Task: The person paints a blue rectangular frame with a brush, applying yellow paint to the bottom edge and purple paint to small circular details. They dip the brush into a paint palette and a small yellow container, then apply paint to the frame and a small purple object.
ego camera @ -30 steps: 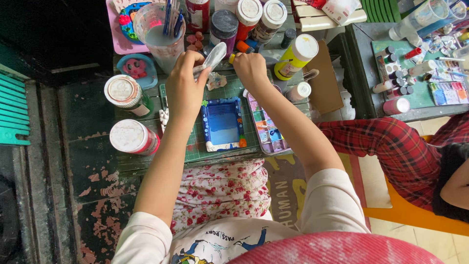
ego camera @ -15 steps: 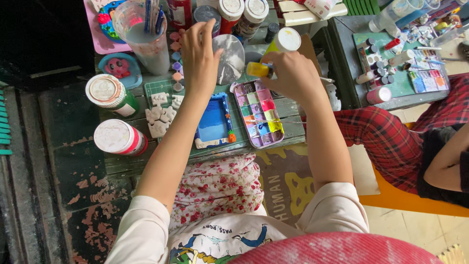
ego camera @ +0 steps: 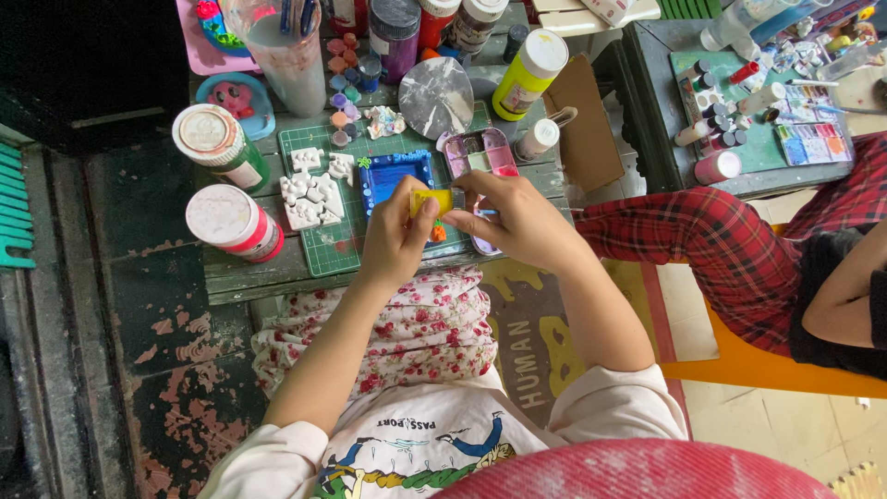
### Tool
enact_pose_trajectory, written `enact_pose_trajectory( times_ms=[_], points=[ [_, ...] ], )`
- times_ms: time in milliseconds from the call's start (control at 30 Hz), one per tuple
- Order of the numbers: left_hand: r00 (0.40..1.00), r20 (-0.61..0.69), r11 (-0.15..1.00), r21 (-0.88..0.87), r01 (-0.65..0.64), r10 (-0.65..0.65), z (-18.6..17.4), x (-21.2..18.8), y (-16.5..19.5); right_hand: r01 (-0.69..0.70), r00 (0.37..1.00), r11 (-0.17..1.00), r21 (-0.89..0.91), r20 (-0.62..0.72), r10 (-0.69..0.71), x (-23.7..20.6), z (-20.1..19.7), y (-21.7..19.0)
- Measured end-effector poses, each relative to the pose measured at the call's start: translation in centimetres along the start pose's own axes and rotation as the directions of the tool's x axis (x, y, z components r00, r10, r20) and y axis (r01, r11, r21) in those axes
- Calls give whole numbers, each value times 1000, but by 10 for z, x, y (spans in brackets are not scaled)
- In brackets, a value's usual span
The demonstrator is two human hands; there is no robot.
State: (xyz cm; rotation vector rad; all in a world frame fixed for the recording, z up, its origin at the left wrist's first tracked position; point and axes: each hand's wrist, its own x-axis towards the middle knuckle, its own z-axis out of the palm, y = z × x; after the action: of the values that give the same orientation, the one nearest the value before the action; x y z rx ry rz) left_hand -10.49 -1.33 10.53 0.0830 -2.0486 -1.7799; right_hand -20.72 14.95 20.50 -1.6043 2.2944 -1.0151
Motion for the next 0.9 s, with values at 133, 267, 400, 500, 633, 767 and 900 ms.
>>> enact_pose_trajectory(
  times_ms=[133,267,400,500,633,767,900],
  points=[
    [995,-97,1000,1,-16,16,11,-17,-15,-125,992,992,-34,0,125,-20,15,-4],
    [988,-144,997,52,62,-54,18,-25,-29,135,975,949,-286,-134,-179,-34,22,-11],
    [915,120,895,-193,401,-384,15,-18,-39,176,977,872,-457,-28,-212,-41,21,-17],
    [883,150,877,-124,463,-445,12,-19,-37,111,989,902,-417,-44,-143,-45,21,-20],
    [924,21,919,116,377,-382,17,-28,-27,-45,994,970,-240,-108,19,-49,27,-24],
    [923,7,910,167,378,-385,15,-30,-20,-41,996,974,-222,-90,21,-57,29,-26],
    [922,-12,896,232,378,-386,18,-32,-20,-92,990,959,-267,-125,61,-64,32,-22]
  ],
)
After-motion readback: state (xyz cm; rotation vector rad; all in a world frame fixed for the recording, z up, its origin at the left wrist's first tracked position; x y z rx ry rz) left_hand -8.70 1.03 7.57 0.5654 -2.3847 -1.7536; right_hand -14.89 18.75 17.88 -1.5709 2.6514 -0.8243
